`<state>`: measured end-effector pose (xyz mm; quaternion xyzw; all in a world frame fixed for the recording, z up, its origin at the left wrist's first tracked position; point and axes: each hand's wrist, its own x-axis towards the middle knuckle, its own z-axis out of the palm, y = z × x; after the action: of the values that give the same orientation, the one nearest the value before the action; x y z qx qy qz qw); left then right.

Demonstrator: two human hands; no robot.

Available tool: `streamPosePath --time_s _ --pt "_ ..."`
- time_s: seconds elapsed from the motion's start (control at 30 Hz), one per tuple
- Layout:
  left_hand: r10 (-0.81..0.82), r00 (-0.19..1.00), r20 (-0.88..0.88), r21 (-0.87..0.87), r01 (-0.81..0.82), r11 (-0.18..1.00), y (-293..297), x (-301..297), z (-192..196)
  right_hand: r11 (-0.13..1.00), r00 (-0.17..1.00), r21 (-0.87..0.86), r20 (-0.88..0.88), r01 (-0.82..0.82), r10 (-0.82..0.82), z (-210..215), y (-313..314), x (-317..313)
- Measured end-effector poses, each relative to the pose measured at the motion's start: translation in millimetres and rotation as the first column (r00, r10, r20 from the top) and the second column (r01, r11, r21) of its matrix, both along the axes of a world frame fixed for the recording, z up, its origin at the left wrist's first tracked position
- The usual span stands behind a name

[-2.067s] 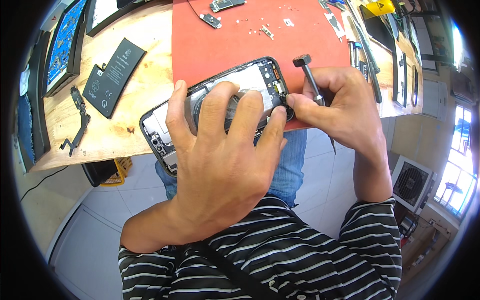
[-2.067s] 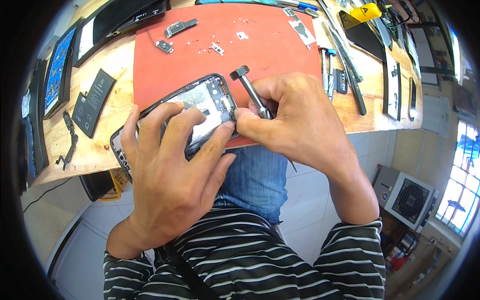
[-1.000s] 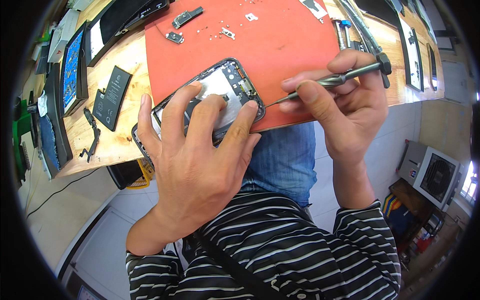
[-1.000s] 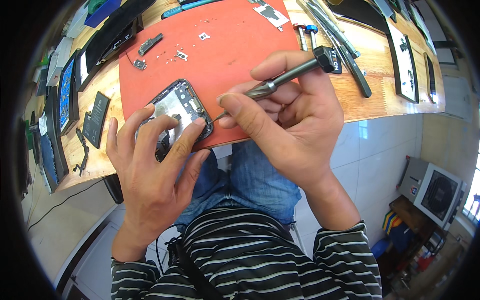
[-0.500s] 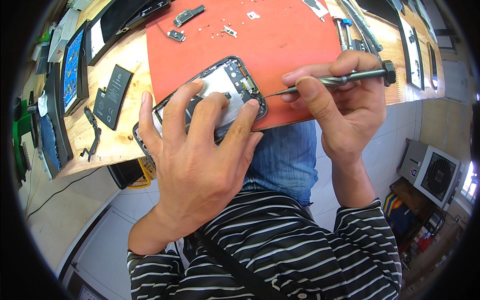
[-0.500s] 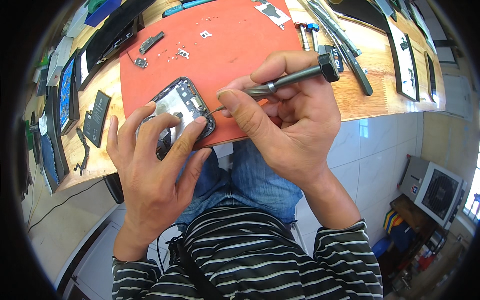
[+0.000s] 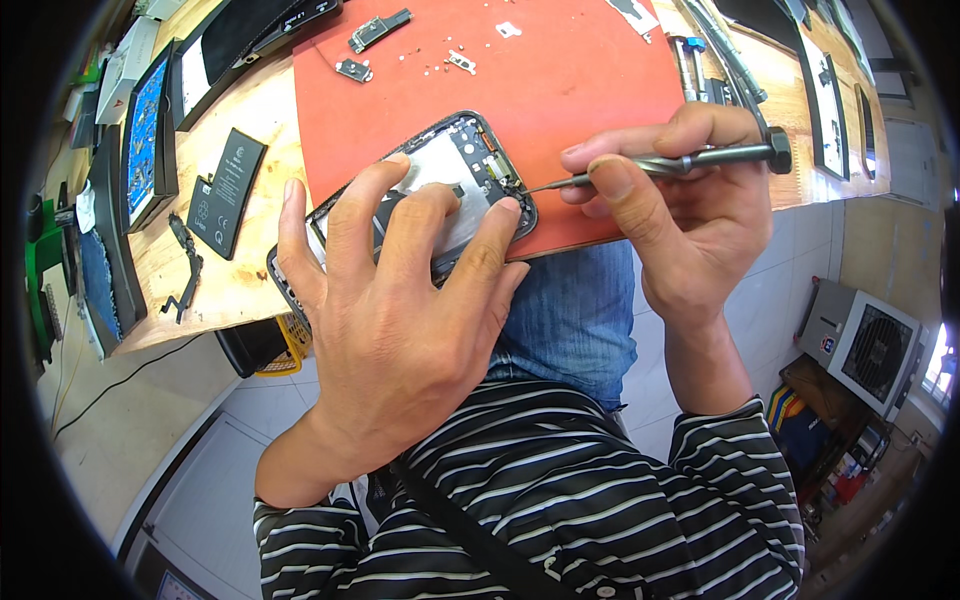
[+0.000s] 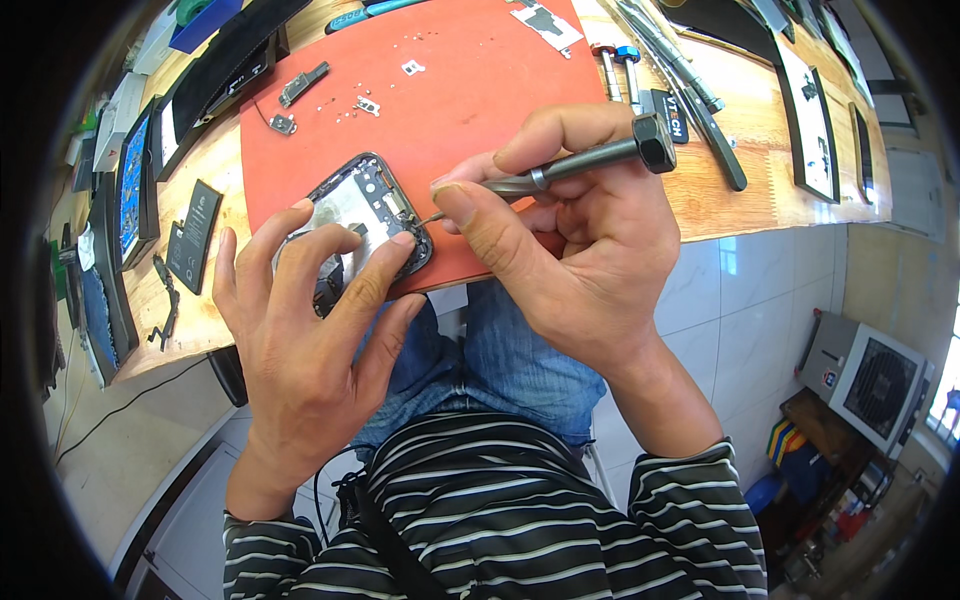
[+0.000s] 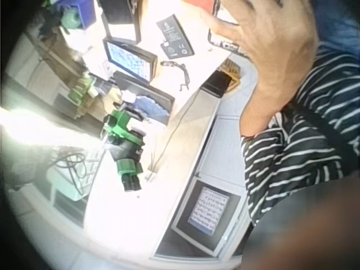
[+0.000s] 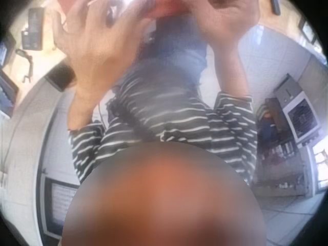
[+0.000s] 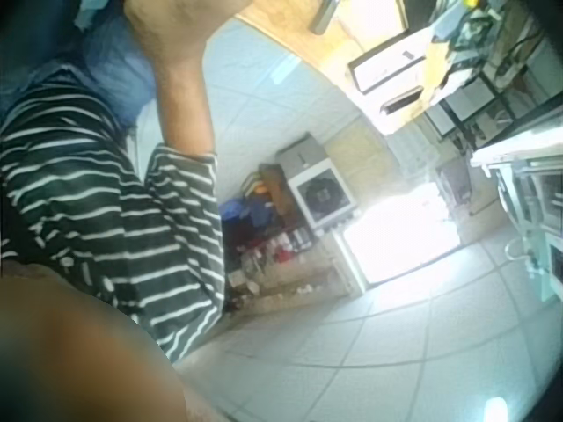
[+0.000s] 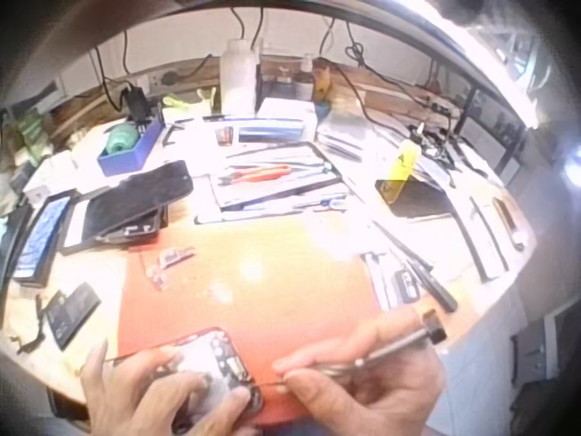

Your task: The person uses a screwdriver to remove screws from a smartphone's internal frame and then uses tweezers to lift and remove a small metal bracket. The removed parts are placed on the workbench.

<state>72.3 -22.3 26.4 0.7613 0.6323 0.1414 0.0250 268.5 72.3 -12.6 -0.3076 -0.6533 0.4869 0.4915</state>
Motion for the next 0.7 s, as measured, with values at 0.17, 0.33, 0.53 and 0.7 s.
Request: streamPosePath --time_s 0.17,0.33,0.53,0.7 --pt "-0.006 1.0 0.009 0.004 0.006 1.0 -0.4 -0.9 -0.3 1.0 1.0 -0.005 0.024 0.003 -0.002 0.9 0.6 0.2" --pt "-0.006 1.0 0.015 0.007 0.006 1.0 0.1 -0.6 -0.5 1.0 0.999 0.002 0.036 -0.005 0.005 1.9 0.1 -0.5" --pt "0.0 0.999 -0.036 0.011 0.0 1.0 1.3 2.4 1.1 1.0 1.0 -0.011 0.008 0.007 -0.007 1.0 -0.5 -1.0" --pt "-0.01 0.995 -0.103 0.048 0.014 0.999 3.2 4.5 0.5 1.0 1.0 -0.017 -0.006 0.002 -0.002 -0.1 -1.5 -1.8"
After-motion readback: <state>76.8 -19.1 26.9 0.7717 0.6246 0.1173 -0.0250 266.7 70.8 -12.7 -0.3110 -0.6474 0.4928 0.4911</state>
